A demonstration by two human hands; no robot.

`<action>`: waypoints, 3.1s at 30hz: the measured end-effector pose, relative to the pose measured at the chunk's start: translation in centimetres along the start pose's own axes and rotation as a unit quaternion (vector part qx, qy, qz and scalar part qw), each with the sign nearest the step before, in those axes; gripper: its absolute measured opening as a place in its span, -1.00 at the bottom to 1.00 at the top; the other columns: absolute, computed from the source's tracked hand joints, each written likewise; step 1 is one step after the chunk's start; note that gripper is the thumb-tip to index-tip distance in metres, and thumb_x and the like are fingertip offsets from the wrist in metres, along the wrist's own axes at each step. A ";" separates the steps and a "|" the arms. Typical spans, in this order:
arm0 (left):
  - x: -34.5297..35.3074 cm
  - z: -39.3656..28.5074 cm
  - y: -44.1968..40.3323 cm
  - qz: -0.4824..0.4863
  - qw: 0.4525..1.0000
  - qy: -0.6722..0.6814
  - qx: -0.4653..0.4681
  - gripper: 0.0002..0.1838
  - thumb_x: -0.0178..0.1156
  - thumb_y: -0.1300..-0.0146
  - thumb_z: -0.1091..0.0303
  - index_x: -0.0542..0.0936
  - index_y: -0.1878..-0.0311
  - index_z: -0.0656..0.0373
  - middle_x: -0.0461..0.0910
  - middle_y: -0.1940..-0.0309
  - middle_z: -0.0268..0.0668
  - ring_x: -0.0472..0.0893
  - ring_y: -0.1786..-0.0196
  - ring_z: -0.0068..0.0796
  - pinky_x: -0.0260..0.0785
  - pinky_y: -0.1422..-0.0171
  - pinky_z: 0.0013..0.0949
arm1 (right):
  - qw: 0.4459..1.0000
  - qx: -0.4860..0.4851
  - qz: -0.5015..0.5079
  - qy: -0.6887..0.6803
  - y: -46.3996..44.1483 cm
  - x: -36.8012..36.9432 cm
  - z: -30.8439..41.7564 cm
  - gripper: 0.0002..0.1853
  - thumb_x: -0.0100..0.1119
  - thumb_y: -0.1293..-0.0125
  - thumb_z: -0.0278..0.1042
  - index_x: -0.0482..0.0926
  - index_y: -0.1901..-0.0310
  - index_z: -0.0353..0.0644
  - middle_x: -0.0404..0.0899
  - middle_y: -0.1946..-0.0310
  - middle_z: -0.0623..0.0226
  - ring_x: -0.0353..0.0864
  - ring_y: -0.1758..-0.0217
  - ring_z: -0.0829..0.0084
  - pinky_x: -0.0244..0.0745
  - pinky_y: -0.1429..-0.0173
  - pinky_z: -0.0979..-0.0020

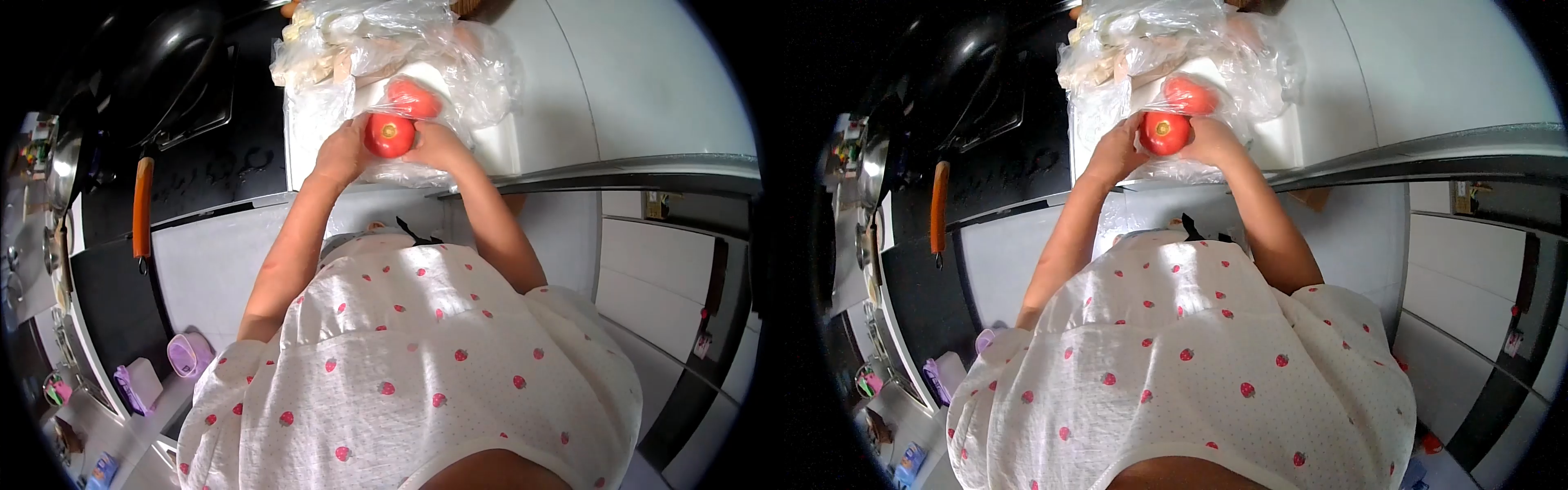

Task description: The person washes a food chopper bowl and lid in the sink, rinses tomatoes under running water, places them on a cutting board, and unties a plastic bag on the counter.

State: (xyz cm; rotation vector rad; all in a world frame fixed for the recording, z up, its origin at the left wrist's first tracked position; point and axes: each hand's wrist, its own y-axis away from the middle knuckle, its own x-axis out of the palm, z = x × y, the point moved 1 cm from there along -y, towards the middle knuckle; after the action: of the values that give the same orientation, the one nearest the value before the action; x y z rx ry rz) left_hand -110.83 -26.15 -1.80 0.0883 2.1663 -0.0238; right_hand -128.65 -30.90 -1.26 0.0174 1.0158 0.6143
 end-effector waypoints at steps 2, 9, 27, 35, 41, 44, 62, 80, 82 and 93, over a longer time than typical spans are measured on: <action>-0.5 -0.9 0.2 0.052 0.993 0.092 -0.048 -0.25 0.34 0.13 0.26 0.27 -0.20 0.11 0.43 0.00 -0.02 0.45 -0.04 -0.06 0.31 -0.12 -0.22 | 0.994 -0.013 0.067 -0.079 -1.5 1.0 -2.3 -0.54 0.30 0.06 -0.39 0.47 0.06 -0.28 0.58 0.26 0.16 0.59 0.21 0.39 0.46 0.09 0.41; 2.4 1.7 -1.2 0.026 0.985 0.168 0.002 -0.06 0.46 0.29 0.13 0.22 -0.22 0.15 0.37 -0.04 0.03 0.42 -0.09 -0.06 0.30 -0.15 -0.24 | 0.945 -0.033 0.077 -0.316 -1.1 0.4 -1.9 -0.55 0.26 -0.05 -0.40 0.42 0.02 -0.40 0.57 0.28 0.24 0.54 0.32 0.51 0.44 0.26 0.48; 1.6 -0.6 -3.2 -0.039 0.966 0.256 0.001 -0.06 0.45 0.33 0.17 0.21 -0.18 0.20 0.38 0.01 0.00 0.44 -0.04 -0.18 0.30 -0.13 -0.31 | 0.939 -0.056 -0.313 0.132 -1.3 -2.9 1.8 -0.75 0.07 -0.09 -0.42 0.47 0.17 -0.25 0.46 0.16 0.09 0.50 0.11 0.08 0.43 0.09 0.20; 1.4 0.1 -3.7 0.029 0.806 0.584 -0.091 -0.10 0.44 0.26 0.40 0.15 -0.20 0.17 0.33 -0.01 -0.22 0.37 -0.07 -0.38 0.25 -0.17 -0.41 | 0.965 0.006 -0.236 0.117 -5.2 -3.3 0.6 -0.55 0.29 0.06 -0.33 0.39 0.10 -0.20 0.46 0.16 0.12 0.49 0.08 0.09 0.42 0.03 0.21; 1.5 1.1 -4.1 0.000 0.758 0.644 -0.101 -0.12 0.43 0.20 0.37 0.14 -0.21 0.16 0.31 -0.03 -0.21 0.35 -0.09 -0.39 0.25 -0.18 -0.39 | 0.973 -0.019 -0.212 0.084 -5.1 -3.3 -0.3 -0.44 0.40 0.21 -0.25 0.40 0.13 -0.19 0.47 0.17 0.13 0.50 0.08 0.12 0.43 0.04 0.25; 1.7 1.3 -4.4 -0.010 0.758 0.645 -0.098 -0.14 0.42 0.18 0.35 0.14 -0.20 0.17 0.31 -0.03 -0.21 0.36 -0.08 -0.39 0.26 -0.17 -0.38 | 0.989 -0.034 -0.136 -0.049 -3.9 -4.1 -1.0 -0.41 0.43 0.26 -0.22 0.43 0.12 -0.21 0.50 0.16 0.11 0.52 0.09 0.15 0.43 0.05 0.29; 3.3 -2.5 -5.7 -0.030 0.990 0.137 -0.020 -0.15 0.42 0.29 0.20 0.24 -0.14 0.19 0.41 0.02 -0.08 0.46 0.00 -0.17 0.33 -0.10 -0.29 | 0.849 -0.057 -0.300 -0.431 0.8 -8.1 0.3 -0.34 0.45 0.21 -0.38 0.42 -0.02 -0.30 0.54 0.17 0.21 0.53 0.12 0.41 0.44 0.02 0.44; -1.9 -3.1 -3.2 -0.133 0.837 0.504 -0.165 -0.23 0.36 0.11 0.09 0.28 -0.11 0.32 0.46 0.12 -0.20 0.48 0.10 -0.45 0.36 0.02 -0.43 | 0.817 0.007 -0.315 -0.483 -2.2 -4.4 -1.3 -0.21 0.40 0.14 -0.38 0.23 -0.17 -0.36 0.45 0.05 0.09 0.49 0.05 0.33 0.38 -0.05 0.42; -2.4 -2.7 -2.6 -0.076 0.734 0.654 -0.165 -0.31 0.27 0.02 -0.01 0.32 -0.10 0.22 0.46 0.15 -0.29 0.47 0.15 -0.53 0.37 0.13 -0.47 | 0.889 0.062 -0.336 -0.304 -2.7 -3.7 -2.0 -0.26 0.38 0.16 -0.37 0.30 -0.14 -0.29 0.44 0.02 0.06 0.50 0.04 0.21 0.39 -0.05 0.34; -3.2 -2.2 0.6 -0.101 0.593 0.788 -0.133 -0.20 0.17 0.00 -0.27 0.28 -0.14 0.16 0.43 0.06 -0.21 0.51 0.08 -0.31 0.46 0.24 -0.46 | 0.815 -0.117 -0.408 -0.394 0.8 -7.5 5.0 -0.35 0.35 0.04 -0.28 0.33 -0.08 -0.37 0.46 0.07 0.12 0.46 0.04 0.34 0.36 -0.08 0.39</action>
State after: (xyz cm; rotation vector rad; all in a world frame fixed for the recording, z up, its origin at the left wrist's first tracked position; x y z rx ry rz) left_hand -110.79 -25.62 2.04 -0.5383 3.9391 0.4090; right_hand -127.86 -32.62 7.61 -0.3451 0.0663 -0.0987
